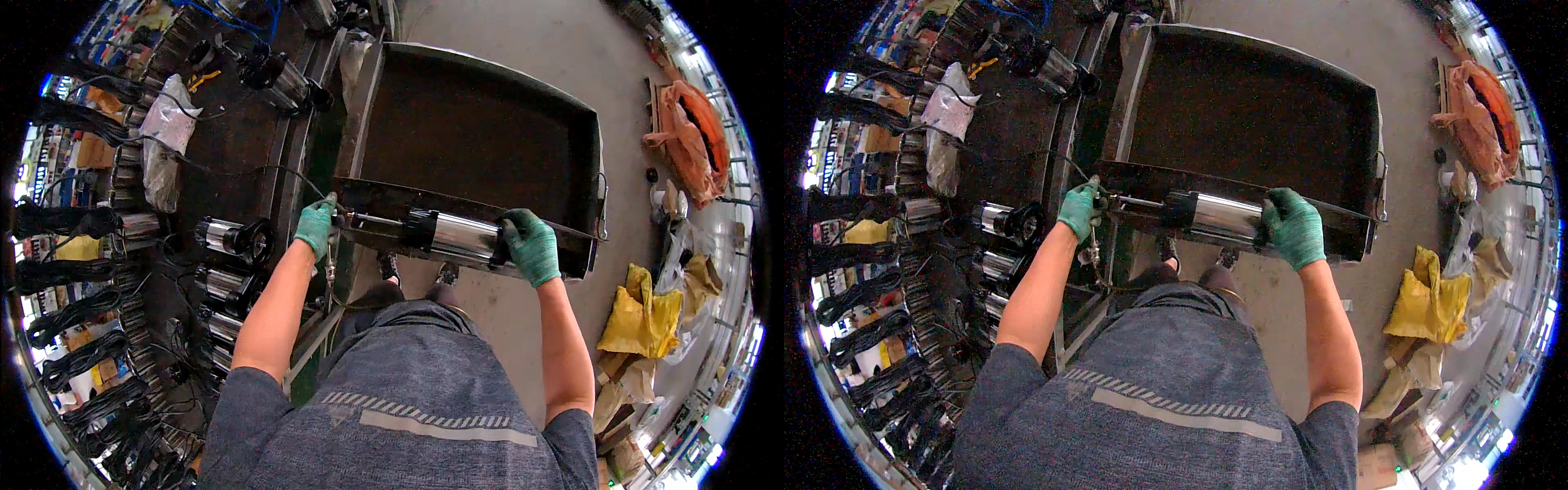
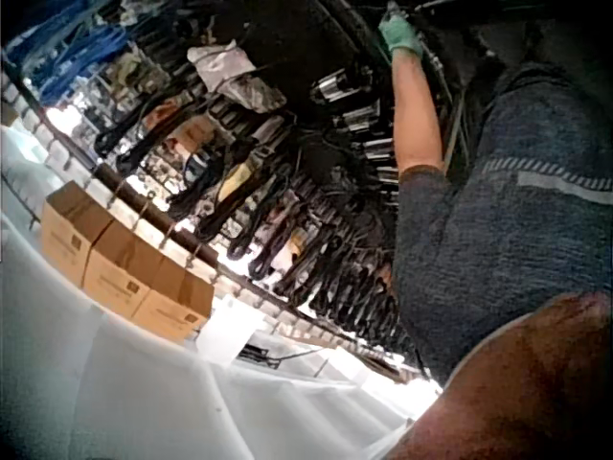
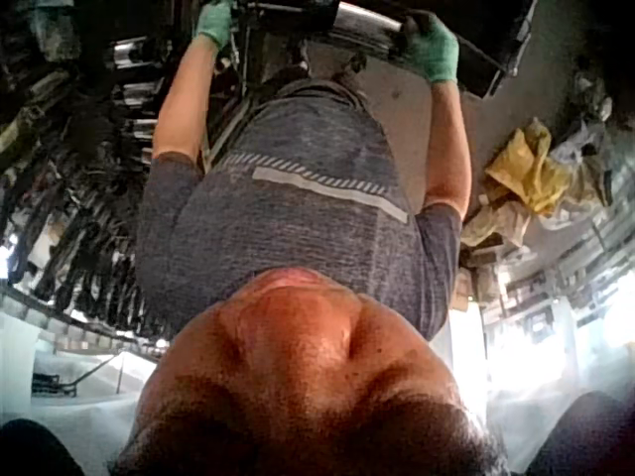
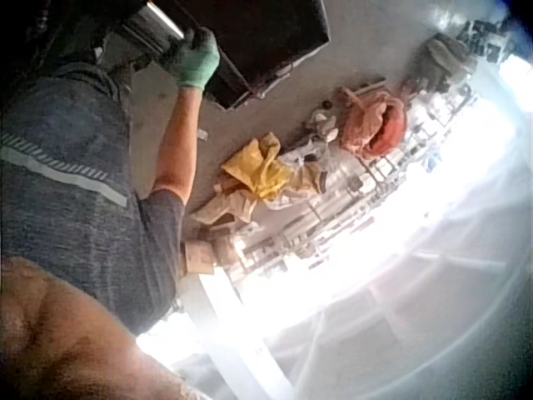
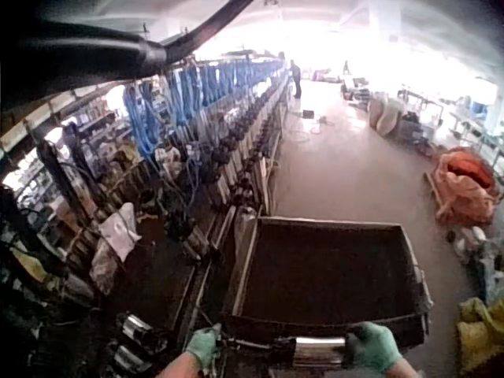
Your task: The person repeatedly picks up cylindrical mechanical parts from a metal tray, connects wires to them, and places them back into the tray. The person handles the parts one at a time in a repetitive loop throughout the clip.
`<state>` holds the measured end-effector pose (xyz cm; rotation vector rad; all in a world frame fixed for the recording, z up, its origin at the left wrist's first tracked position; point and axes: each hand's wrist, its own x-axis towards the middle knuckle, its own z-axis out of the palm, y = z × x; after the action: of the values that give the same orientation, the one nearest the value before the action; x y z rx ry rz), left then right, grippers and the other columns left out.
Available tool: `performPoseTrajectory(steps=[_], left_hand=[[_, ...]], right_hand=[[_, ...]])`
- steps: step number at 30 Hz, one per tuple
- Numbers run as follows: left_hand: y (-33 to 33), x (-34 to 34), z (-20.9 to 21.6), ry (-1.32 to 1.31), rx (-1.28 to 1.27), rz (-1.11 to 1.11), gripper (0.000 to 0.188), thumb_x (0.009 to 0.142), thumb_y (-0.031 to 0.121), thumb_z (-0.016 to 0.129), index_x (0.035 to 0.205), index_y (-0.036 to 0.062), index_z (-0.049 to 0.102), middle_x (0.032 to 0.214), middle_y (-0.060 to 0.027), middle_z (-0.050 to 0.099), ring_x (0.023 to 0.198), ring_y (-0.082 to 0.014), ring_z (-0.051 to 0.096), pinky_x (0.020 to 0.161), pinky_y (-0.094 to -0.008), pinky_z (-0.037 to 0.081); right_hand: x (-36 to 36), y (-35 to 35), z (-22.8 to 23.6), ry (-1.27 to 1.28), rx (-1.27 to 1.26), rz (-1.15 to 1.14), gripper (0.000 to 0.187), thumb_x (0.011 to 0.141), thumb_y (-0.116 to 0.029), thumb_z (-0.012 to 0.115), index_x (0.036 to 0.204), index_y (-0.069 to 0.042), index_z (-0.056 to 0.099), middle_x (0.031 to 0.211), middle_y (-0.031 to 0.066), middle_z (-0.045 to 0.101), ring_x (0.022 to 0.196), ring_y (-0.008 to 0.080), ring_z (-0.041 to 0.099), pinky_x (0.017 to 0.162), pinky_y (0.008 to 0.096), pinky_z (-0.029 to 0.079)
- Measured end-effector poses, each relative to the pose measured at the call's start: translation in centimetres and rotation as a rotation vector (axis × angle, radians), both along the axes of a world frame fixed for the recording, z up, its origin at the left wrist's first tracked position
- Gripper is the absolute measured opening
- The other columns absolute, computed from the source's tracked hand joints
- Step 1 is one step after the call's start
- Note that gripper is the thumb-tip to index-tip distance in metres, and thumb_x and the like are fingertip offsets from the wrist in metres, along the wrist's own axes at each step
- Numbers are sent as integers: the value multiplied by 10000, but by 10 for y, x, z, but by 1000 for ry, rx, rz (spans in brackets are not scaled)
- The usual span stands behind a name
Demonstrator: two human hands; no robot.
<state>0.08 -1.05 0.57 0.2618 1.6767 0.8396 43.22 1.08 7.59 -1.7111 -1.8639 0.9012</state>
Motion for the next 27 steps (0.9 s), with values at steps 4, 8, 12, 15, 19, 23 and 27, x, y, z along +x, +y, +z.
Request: performPoseTrajectory(steps=[4,8,12,15,19,23,27], left_hand=[[8,2,-16,12,-37,-111,358,974,508,686,956,151,673,776,7,616,535,-119,520,447,-291,383],[9,3,-20,-44,-53,-149,358,973,497,694,974,140,677,765,9,605,537,-120,512,450,-291,378],[11,4,-23,-25,-86,-148,358,974,480,699,960,123,676,759,2,602,537,-121,516,436,-287,364],[12,6,-16,-42,-71,-177,354,982,472,692,952,119,672,766,-1,604,534,-121,514,429,-282,356],[14,8,-15,16,-66,-203,344,996,452,680,943,112,681,717,4,596,527,-114,509,431,-286,358],[14,4,-18,-8,-77,-298,335,1008,444,664,962,112,659,728,16,590,569,-102,530,471,-275,379],[10,11,-29,102,26,-286,328,1024,433,639,966,110,642,686,22,568,547,-99,510,474,-269,374]], right_hand=[[-7,-7,-28,141,-56,-109,222,919,-170,700,1065,-4,721,973,197,721,901,288,721,819,371,561],[-15,-7,-28,83,-124,-151,200,914,-169,691,1029,-10,734,970,199,719,905,342,701,839,401,554],[-28,-5,-9,-99,-27,-75,179,898,-170,695,1000,-30,740,973,208,717,917,391,681,822,453,550],[-30,-5,-7,-89,-22,-130,169,897,-172,691,981,-32,736,936,194,707,904,399,669,798,464,544],[-28,-4,-10,-156,25,-64,158,901,-148,682,986,-23,729,942,191,706,886,375,674,799,439,545],[-26,-4,-13,-167,44,-38,188,906,-98,667,1063,-9,721,982,183,713,869,314,698,810,380,552],[-33,-5,-12,-62,33,-115,202,890,-152,674,1057,-42,701,994,171,684,894,372,660,806,441,539]])
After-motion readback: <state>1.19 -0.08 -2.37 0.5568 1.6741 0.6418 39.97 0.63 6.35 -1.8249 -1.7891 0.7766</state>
